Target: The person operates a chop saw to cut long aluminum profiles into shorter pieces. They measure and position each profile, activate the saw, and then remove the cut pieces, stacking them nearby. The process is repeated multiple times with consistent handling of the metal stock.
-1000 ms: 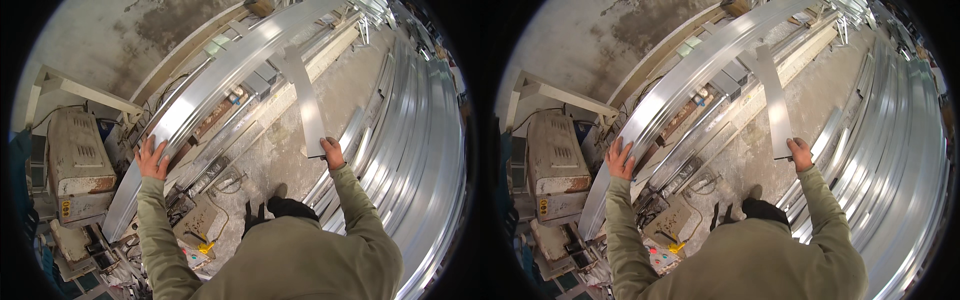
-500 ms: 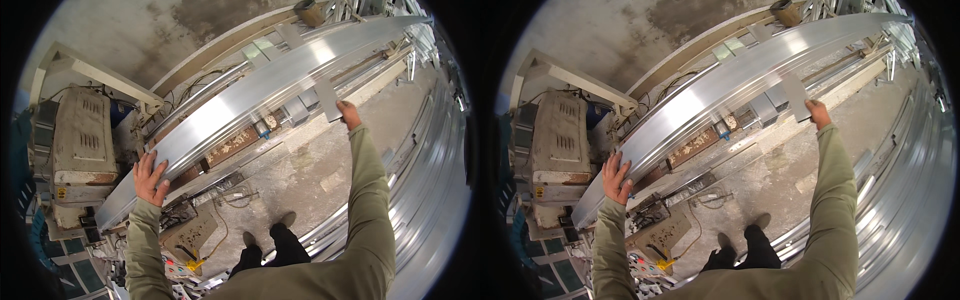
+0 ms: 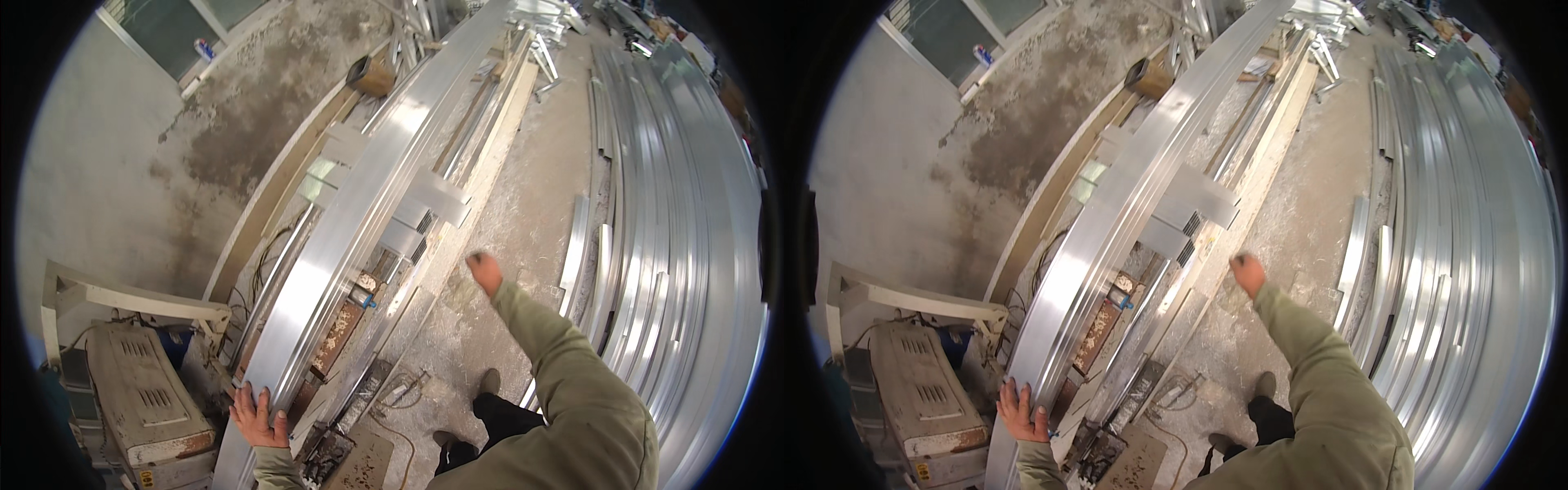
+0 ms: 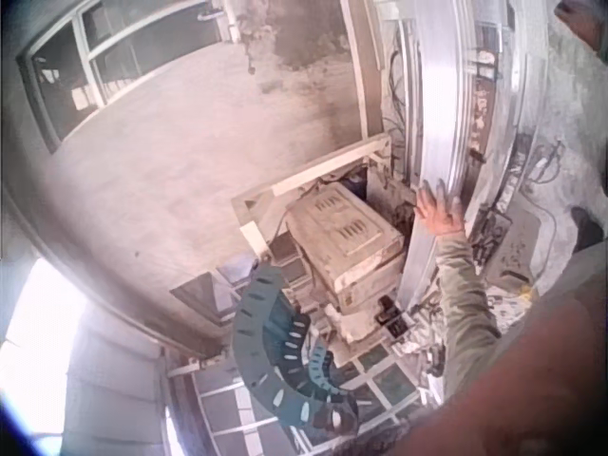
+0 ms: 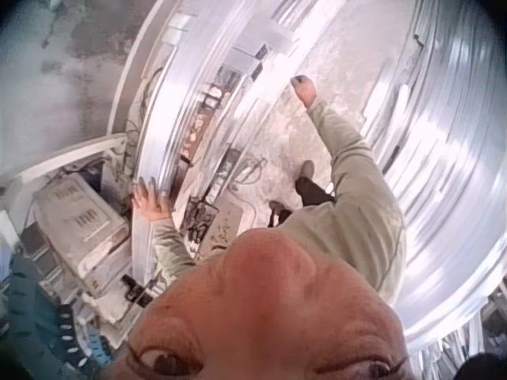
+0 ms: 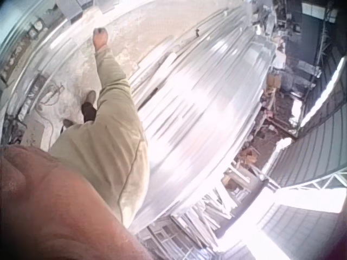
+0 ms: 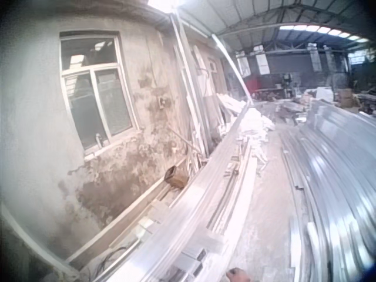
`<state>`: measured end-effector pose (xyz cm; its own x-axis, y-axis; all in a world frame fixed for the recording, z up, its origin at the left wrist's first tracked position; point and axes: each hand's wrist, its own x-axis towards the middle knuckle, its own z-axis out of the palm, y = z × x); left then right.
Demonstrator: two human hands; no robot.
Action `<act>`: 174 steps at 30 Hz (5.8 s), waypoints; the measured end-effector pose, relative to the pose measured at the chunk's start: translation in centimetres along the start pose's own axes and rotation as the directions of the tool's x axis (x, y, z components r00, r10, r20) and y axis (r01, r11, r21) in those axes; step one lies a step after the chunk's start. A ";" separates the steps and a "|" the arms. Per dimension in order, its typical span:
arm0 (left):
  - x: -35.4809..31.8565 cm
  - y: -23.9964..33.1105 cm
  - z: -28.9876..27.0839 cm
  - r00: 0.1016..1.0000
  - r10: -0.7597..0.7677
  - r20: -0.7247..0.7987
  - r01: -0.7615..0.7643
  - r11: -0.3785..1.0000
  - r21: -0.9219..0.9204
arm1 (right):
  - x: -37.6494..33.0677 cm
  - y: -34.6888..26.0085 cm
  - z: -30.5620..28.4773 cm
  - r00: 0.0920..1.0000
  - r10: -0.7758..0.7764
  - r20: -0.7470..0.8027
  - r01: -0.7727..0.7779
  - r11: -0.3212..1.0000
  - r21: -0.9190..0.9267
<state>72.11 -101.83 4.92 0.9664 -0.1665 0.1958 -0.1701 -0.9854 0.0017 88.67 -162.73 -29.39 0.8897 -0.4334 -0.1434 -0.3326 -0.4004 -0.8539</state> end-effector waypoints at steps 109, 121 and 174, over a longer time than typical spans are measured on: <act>-135.9 -56.1 -1.1 -0.004 -0.729 0.684 0.886 -0.320 -0.336 | -100.4 -58.2 60.5 0.778 0.075 0.624 -0.575 0.486 0.659; -135.3 -74.6 3.2 0.193 -0.772 0.605 0.826 -0.205 -0.525 | -117.9 -71.8 69.0 0.758 0.050 0.650 -0.601 0.441 0.667; -76.0 -100.1 -20.7 0.952 -0.192 0.238 0.225 0.966 -0.123 | -122.4 -54.7 78.9 0.467 -0.054 0.882 -0.851 0.243 0.465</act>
<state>11.75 10.17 10.13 0.9986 0.0221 -0.0477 0.0297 -0.9856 0.1664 22.63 -24.12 -4.60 0.7095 0.5314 -0.4628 -0.6925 0.6473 -0.3184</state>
